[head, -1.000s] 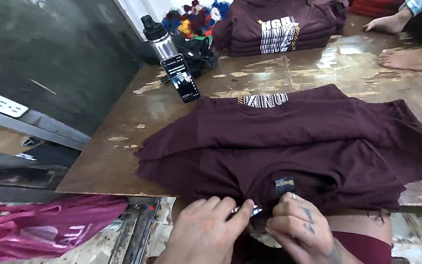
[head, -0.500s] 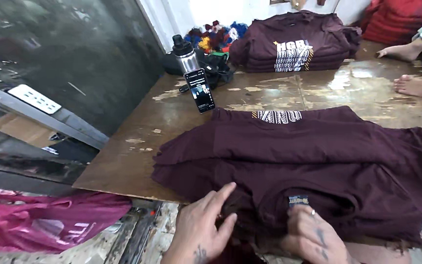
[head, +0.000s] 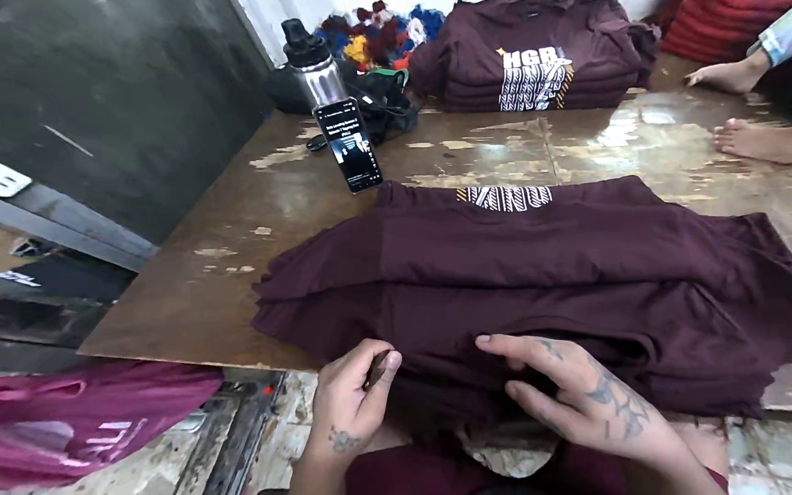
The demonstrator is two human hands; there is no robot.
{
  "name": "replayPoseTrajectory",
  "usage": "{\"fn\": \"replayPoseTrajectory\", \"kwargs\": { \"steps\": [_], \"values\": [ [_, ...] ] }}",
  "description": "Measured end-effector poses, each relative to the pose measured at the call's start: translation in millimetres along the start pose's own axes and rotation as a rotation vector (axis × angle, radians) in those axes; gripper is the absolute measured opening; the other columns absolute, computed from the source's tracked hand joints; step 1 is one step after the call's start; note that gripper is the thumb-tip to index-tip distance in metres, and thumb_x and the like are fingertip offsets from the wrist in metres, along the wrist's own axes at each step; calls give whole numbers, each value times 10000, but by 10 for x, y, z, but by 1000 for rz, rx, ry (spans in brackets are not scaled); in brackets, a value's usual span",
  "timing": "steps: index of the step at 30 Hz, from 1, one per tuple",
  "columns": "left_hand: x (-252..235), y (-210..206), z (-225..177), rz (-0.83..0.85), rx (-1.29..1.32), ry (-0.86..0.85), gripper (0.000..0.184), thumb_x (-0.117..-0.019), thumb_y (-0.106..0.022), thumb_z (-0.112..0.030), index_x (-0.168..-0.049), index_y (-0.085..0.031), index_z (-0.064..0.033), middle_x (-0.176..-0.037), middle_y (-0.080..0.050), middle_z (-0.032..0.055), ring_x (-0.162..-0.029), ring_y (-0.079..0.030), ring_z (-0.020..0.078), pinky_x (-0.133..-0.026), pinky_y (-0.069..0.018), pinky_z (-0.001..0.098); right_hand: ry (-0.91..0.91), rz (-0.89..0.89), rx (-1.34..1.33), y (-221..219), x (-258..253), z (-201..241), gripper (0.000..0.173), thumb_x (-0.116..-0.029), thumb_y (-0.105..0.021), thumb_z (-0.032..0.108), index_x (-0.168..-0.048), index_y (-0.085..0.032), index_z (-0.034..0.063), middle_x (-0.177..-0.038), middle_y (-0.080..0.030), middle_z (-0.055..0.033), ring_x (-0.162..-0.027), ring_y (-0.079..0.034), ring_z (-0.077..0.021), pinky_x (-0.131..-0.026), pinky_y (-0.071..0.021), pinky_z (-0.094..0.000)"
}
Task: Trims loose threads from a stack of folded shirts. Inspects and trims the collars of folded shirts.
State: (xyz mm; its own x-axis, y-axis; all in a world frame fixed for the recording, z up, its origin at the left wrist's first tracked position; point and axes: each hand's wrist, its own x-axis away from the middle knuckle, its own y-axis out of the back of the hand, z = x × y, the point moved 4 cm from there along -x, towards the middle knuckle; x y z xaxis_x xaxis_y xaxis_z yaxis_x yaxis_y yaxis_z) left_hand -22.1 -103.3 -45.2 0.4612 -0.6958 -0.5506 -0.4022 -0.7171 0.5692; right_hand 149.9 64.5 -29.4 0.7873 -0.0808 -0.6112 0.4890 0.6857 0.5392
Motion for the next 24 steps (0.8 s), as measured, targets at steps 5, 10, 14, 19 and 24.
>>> {"fn": "replayPoseTrajectory", "kwargs": {
  "steps": [5, 10, 14, 19, 24],
  "values": [
    [6, -9, 12, 17, -37, -14, 378, -1054, -511, -288, -864, -664, 0, -704, -632, 66, -645, -569, 24, -624, -463, 147, -53, 53, 157, -119, -43, -29, 303, -948, -606, 187, -1197, -766, 123, -774, -630, -103, -605, -576, -192, -528, -479, -306],
    [43, -15, 31, 22, -86, -18, 370, -1046, -521, -303, -865, -677, -20, -706, -643, 60, -632, -580, 51, -610, -475, 179, 50, -98, 304, -268, -43, -3, 195, -962, -601, 180, -904, -768, 99, -646, -581, -45, -506, -549, -162, -442, -432, -297],
    [53, 20, 43, 18, -70, -19, 366, -1044, -523, -291, -860, -677, -15, -714, -651, 70, -645, -586, 51, -630, -482, 172, 16, -215, 277, 41, 359, 388, 178, -1051, -577, 243, -952, -658, 119, -790, -639, -21, -776, -625, -65, -752, -503, -143],
    [46, 26, 34, 3, 31, -1, 374, -1061, -517, -277, -949, -711, 22, -830, -714, 87, -773, -639, -3, -748, -508, 133, -95, -139, 229, 649, 677, 599, 410, -1018, -626, 398, -849, -587, 27, -738, -559, -133, -766, -599, -189, -889, -486, -285],
    [-14, 117, -189, -108, -32, -126, 308, -1086, -485, -286, -1054, -680, -49, -810, -650, 41, -699, -597, -12, -653, -488, 110, -458, 62, 618, 1374, 1217, -92, 289, -919, -623, 161, -966, -715, -109, -1137, -671, -349, -1132, -624, -559, -995, -467, -661]
  ]
}}
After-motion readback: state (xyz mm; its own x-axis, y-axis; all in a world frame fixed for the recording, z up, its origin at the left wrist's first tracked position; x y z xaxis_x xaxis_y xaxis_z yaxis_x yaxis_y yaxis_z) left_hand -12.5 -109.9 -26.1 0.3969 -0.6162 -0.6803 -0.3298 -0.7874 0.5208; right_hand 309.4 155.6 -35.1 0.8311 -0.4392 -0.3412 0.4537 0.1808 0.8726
